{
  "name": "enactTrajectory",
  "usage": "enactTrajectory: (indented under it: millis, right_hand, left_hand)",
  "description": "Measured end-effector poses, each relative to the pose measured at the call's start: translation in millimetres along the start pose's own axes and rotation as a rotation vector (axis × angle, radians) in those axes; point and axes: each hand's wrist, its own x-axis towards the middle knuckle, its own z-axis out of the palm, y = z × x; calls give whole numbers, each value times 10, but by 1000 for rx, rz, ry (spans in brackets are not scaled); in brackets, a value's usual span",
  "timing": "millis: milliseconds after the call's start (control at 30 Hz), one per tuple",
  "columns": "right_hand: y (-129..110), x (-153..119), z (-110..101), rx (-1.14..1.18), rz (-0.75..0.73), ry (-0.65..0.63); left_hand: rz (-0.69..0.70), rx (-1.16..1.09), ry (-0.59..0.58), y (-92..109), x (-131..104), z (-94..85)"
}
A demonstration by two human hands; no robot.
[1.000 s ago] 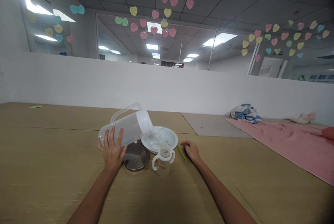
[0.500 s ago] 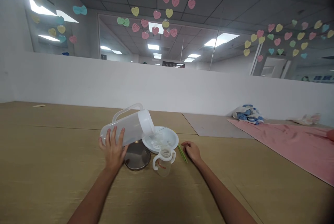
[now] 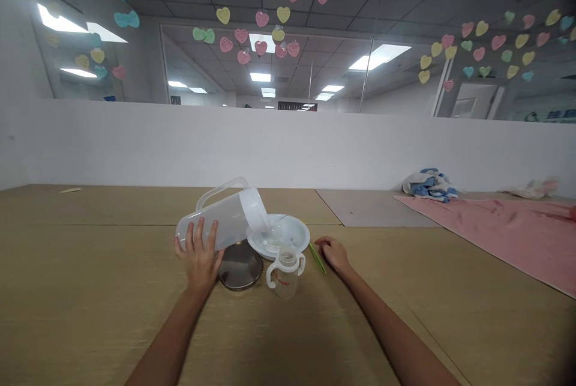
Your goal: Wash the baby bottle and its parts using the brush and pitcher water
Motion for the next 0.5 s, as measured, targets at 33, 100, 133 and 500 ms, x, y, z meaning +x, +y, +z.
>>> enactTrajectory:
  millis: [33, 100, 133, 500]
  right_hand:
    - [0, 1, 0, -1, 0, 0]
    - [1, 3, -1, -6, 2, -1]
    - [2, 4, -1, -9, 4, -2]
    - [-4, -5, 2, -27, 12, -1]
  left_hand:
    - [2, 5, -3, 1, -2, 4]
    - [-6, 9, -12, 8, -3, 5]
    - [-19, 7, -14, 14, -2, 2]
    - [-330, -188, 21, 45, 21, 0]
